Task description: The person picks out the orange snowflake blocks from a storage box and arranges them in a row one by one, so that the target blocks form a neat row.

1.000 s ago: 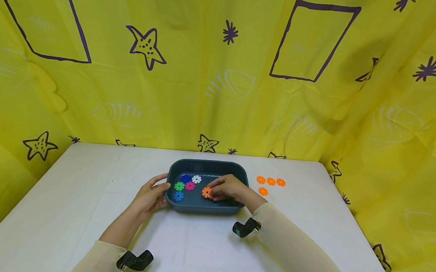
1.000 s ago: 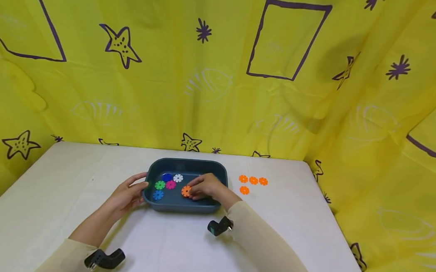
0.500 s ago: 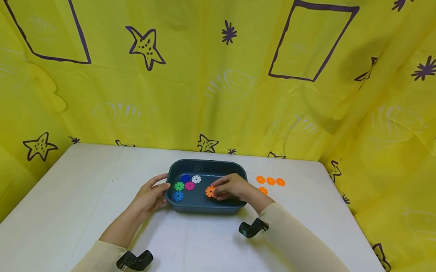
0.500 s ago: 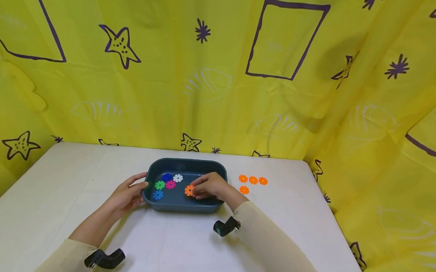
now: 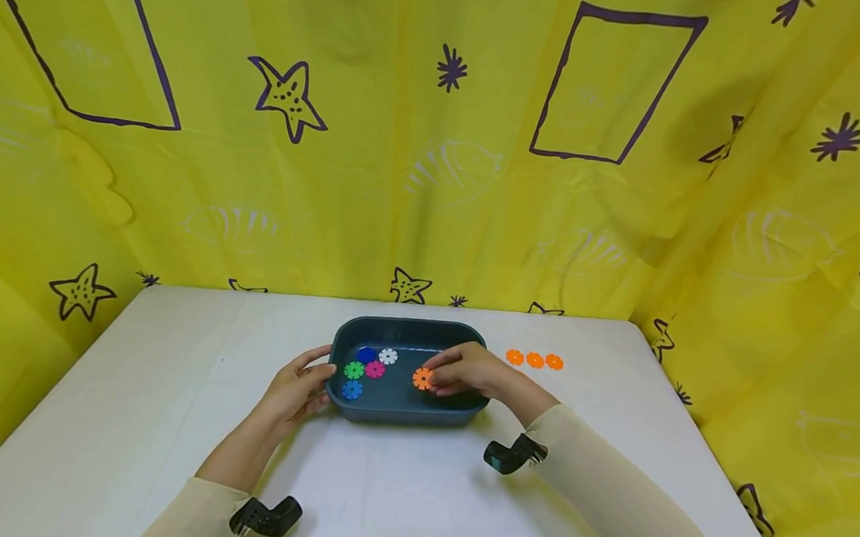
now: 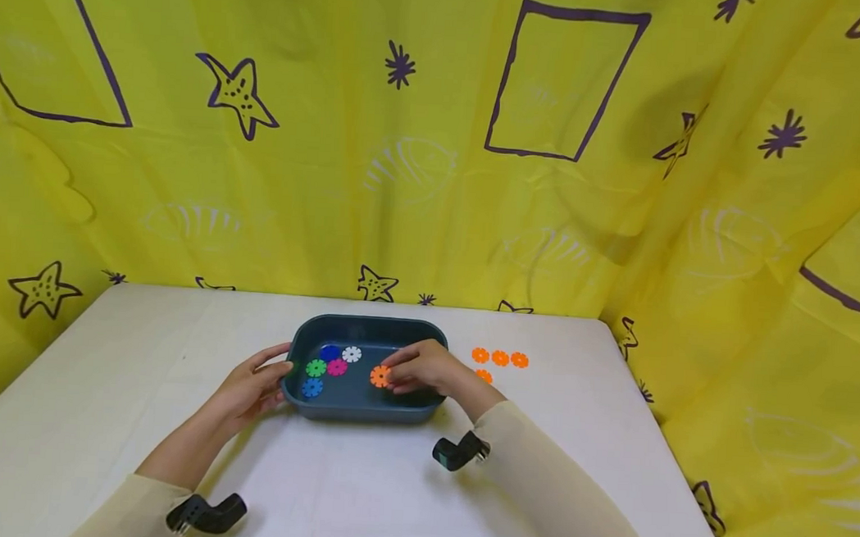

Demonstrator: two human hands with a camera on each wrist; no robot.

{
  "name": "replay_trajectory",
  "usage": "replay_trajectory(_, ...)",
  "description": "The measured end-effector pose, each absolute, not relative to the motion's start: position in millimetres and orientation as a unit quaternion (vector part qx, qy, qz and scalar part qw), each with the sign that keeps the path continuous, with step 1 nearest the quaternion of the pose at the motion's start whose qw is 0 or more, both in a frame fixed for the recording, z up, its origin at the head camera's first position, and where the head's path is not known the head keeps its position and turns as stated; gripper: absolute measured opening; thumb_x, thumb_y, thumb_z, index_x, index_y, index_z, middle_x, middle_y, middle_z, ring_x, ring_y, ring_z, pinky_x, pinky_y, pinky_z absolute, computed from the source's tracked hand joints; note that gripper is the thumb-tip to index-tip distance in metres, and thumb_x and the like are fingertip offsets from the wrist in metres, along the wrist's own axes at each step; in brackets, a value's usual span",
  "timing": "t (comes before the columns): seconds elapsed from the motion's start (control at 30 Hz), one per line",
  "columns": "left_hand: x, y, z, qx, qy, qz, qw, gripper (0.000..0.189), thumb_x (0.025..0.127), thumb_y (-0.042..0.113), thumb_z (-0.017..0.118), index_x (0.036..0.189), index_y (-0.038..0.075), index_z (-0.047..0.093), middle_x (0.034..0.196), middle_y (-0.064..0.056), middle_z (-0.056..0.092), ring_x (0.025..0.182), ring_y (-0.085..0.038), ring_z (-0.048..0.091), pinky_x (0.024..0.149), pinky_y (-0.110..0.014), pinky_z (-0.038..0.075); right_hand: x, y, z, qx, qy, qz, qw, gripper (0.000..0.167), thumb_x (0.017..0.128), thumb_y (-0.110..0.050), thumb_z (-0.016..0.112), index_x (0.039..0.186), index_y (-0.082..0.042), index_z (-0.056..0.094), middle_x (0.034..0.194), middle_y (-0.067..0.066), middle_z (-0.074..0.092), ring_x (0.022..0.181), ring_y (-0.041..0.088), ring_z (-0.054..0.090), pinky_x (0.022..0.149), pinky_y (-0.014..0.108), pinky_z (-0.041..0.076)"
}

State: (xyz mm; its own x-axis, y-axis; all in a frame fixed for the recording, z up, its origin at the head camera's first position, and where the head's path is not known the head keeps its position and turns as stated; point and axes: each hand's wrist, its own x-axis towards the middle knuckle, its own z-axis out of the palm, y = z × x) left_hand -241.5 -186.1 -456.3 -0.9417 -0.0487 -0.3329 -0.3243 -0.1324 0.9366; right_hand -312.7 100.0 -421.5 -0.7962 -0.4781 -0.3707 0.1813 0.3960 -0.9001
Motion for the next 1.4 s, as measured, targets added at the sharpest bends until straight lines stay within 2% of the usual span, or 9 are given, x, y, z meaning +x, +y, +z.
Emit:
replay_trajectory(0.13, -241.3, -186.2, -456.0, -0.147, 0.651, 0.739, 0.091, 0.05, 0.099, 0.012, 0.059, 0.146, 0.01, 0.044, 0.097, 0.002, 0.062, 0.07, -0.005, 0.061, 0.059, -0.017, 0.051, -309.7, 103.3, -416.6, -0.101, 0.778, -0.539, 0.306, 0.029, 0.09, 0.002, 0.065, 0.118, 0.009, 0.065, 0.092, 0.012, 0.07, 0.076, 0.017, 0.069, 0.083, 0.042, 0.058)
replay_trajectory(0.3, -241.3, -187.3, -455.4, -0.147, 0.659, 0.733, 0.08, 0.051, 0.097, 0.012, 0.062, 0.146, 0.007, 0.046, 0.1, 0.0, 0.061, 0.076, -0.006, 0.064, 0.063, -0.02, 0.056, -308.1, 109.9, -413.6, -0.096, 0.779, -0.541, 0.303, 0.029, 0.09, 0.001, 0.066, 0.117, 0.008, 0.066, 0.091, 0.011, 0.07, 0.078, 0.019, 0.07, 0.082, 0.04, 0.058)
replay_trajectory(0.5, -242.7, -186.9, -452.8, -0.156, 0.681, 0.712, 0.065, 0.05, 0.095, 0.01, 0.065, 0.142, 0.005, 0.051, 0.103, -0.004, 0.061, 0.072, -0.01, 0.066, 0.063, -0.023, 0.058, -308.0, 122.4, -411.2, -0.1, 0.776, -0.547, 0.298, 0.03, 0.089, 0.0, 0.067, 0.118, 0.009, 0.065, 0.09, 0.009, 0.071, 0.079, 0.02, 0.07, 0.081, 0.039, 0.059)
replay_trajectory(0.97, -242.0, -185.6, -449.8, -0.157, 0.692, 0.702, 0.057, 0.049, 0.094, 0.007, 0.066, 0.14, 0.002, 0.052, 0.098, -0.003, 0.061, 0.071, -0.012, 0.065, 0.06, -0.023, 0.058, -311.1, 146.6, -404.5, -0.11, 0.769, -0.555, 0.299, 0.034, 0.091, 0.0, 0.066, 0.123, 0.011, 0.062, 0.093, 0.009, 0.073, 0.084, 0.021, 0.072, 0.081, 0.037, 0.059)
replay_trajectory(1.2, -242.3, -185.2, -451.7, -0.157, 0.692, 0.702, 0.056, 0.049, 0.094, 0.008, 0.066, 0.14, 0.003, 0.052, 0.096, -0.003, 0.061, 0.069, -0.01, 0.064, 0.06, -0.022, 0.057, -311.0, 156.2, -403.2, -0.117, 0.765, -0.559, 0.298, 0.035, 0.091, -0.001, 0.065, 0.123, 0.012, 0.061, 0.09, 0.006, 0.072, 0.085, 0.023, 0.072, 0.079, 0.033, 0.059)
replay_trajectory(1.4, -243.4, -184.0, -452.2, -0.164, 0.694, 0.699, 0.056, 0.048, 0.094, 0.008, 0.065, 0.14, 0.005, 0.053, 0.096, -0.003, 0.06, 0.068, -0.009, 0.062, 0.061, -0.022, 0.057, -309.4, 164.0, -402.0, -0.114, 0.765, -0.56, 0.297, 0.035, 0.091, -0.002, 0.065, 0.123, 0.012, 0.061, 0.092, 0.007, 0.073, 0.085, 0.023, 0.072, 0.08, 0.034, 0.059)
